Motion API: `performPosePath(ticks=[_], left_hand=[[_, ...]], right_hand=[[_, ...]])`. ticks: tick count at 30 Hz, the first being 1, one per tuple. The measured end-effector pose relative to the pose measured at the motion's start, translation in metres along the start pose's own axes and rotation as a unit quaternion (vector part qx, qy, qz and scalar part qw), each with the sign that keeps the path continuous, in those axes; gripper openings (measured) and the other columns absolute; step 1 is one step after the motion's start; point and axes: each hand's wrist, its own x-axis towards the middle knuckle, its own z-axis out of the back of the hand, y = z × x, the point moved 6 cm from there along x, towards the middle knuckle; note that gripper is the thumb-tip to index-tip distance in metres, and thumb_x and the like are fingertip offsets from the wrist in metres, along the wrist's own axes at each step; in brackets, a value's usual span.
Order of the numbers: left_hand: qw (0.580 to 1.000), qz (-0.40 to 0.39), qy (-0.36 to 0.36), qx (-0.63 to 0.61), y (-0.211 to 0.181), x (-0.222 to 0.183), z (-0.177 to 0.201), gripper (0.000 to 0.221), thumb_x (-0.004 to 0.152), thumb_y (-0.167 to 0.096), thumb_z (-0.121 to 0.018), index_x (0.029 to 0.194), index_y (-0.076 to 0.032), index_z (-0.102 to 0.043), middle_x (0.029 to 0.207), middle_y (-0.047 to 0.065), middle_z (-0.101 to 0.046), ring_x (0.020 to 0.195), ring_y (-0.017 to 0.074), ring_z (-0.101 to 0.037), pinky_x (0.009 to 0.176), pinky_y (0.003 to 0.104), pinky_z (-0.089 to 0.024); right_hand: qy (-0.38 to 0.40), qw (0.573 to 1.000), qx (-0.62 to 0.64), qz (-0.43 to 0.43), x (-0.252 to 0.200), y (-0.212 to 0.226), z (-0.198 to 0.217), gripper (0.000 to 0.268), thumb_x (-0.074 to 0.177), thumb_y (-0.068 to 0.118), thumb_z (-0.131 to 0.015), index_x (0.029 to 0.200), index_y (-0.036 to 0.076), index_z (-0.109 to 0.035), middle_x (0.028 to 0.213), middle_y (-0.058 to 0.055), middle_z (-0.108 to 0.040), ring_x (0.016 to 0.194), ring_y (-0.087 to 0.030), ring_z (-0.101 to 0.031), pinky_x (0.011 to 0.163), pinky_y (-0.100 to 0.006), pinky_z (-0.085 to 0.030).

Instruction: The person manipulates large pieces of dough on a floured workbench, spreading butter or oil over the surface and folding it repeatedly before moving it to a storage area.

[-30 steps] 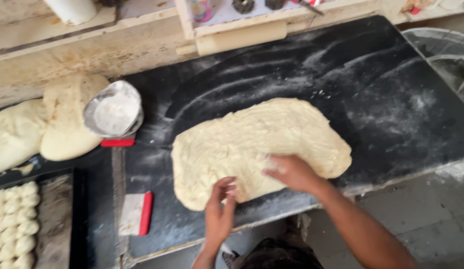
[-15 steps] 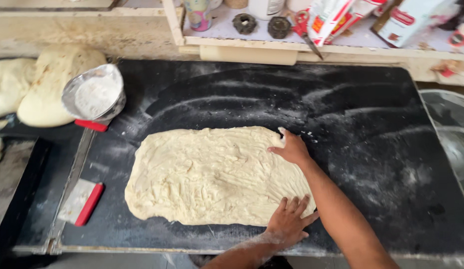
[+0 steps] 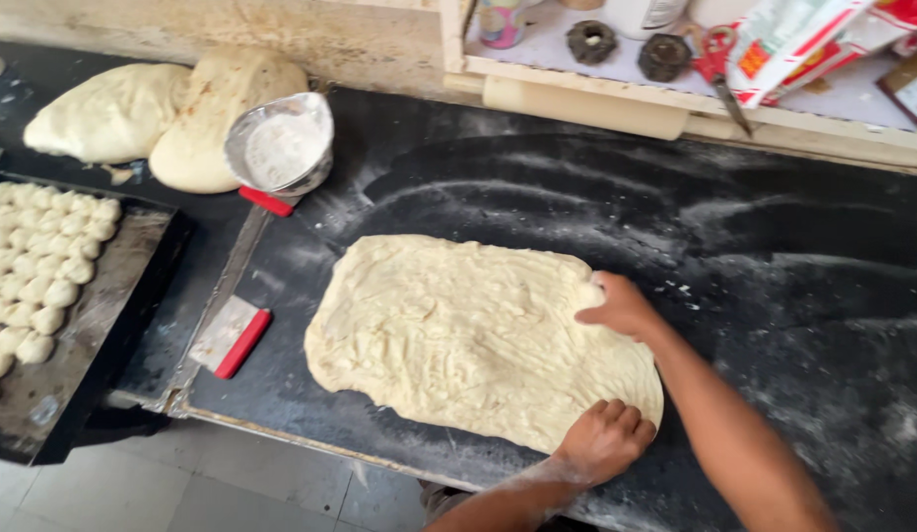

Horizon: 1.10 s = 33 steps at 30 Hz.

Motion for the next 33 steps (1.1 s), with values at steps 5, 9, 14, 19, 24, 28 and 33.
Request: performPosePath(ticks=[5,9,14,19,24,28,33], left_hand=[[0.952,0.196,-0.134,-0.192,0.047,-0.043,0.127,0.036,0.07,0.004,-0.069,0.104,-0.006,-0.066,0.099,0.015,-0.068,0.095,0.037,-0.066,0.08,0.047,-0.056],[0.865,0.378,-0.264,-0.196,0.102,-0.121,0.223,0.028,0.075,0.003,-0.068,0.1,-0.008,-0.068,0.084,0.01,-0.07,0.072,0.0226,-0.072,0.061,0.035,-0.058],[0.73,0.543,-0.391,-0.14,0.202,-0.239,0.274,0.044,0.075,0.003,-0.066,0.117,-0.007,-0.06,0.089,0.011,-0.071,0.074,0.0195,-0.07,0.067,0.032,-0.058],[0.705,0.578,-0.293,-0.288,0.28,-0.293,0.238,0.084,0.066,0.004,-0.068,0.145,-0.009,-0.041,0.108,0.017,-0.069,0.092,0.028,-0.071,0.079,0.037,-0.059],[0.777,0.517,-0.328,-0.143,0.285,-0.289,0.231,0.073,0.079,-0.023,-0.083,0.138,0.003,-0.049,0.127,0.023,-0.063,0.118,0.0358,-0.062,0.101,0.042,-0.048],[0.674,0.638,-0.331,-0.173,0.286,-0.277,0.23,0.071,0.078,-0.032,-0.086,0.132,0.001,-0.055,0.123,0.02,-0.067,0.113,0.0314,-0.066,0.098,0.04,-0.05],[0.503,0.673,-0.309,-0.445,0.291,-0.249,0.205,0.061,0.078,-0.033,-0.081,0.125,0.001,-0.063,0.114,0.022,-0.075,0.092,0.0276,-0.073,0.078,0.037,-0.058]], right_hand=[[0.098,0.973,0.211,0.005,0.004,0.09,0.018,0.041,0.068,0.002,-0.088,0.104,-0.004,-0.068,0.094,-0.016,-0.076,0.083,-0.023,-0.073,0.072,-0.04,-0.06],[0.106,0.969,0.213,0.069,0.039,0.203,0.006,0.037,0.073,0.0,-0.083,0.106,-0.001,-0.067,0.095,-0.015,-0.076,0.086,-0.022,-0.076,0.076,-0.037,-0.063],[0.232,0.916,0.325,0.049,0.102,0.299,-0.116,0.025,0.091,0.013,-0.07,0.115,0.006,-0.069,0.102,-0.008,-0.075,0.096,-0.021,-0.073,0.084,-0.039,-0.061],[0.123,0.929,-0.151,0.315,0.144,0.335,-0.206,0.026,0.084,0.014,-0.078,0.108,0.006,-0.072,0.099,-0.014,-0.074,0.096,-0.031,-0.068,0.084,-0.044,-0.056],[-0.095,0.846,-0.283,0.442,0.154,0.31,-0.208,0.038,0.059,0.034,-0.094,0.082,0.013,-0.073,0.1,-0.015,-0.066,0.096,-0.034,-0.064,0.077,-0.043,-0.052],[0.043,0.95,-0.104,0.292,0.179,0.276,-0.216,0.07,0.064,0.047,-0.094,0.103,0.0,-0.06,0.097,-0.013,-0.067,0.09,-0.03,-0.068,0.082,-0.042,-0.054],[0.13,0.963,-0.122,0.2,0.183,0.276,-0.232,0.111,0.058,0.055,-0.101,0.134,-0.006,-0.047,0.119,-0.025,-0.061,0.105,-0.035,-0.066,0.087,-0.042,-0.055]])
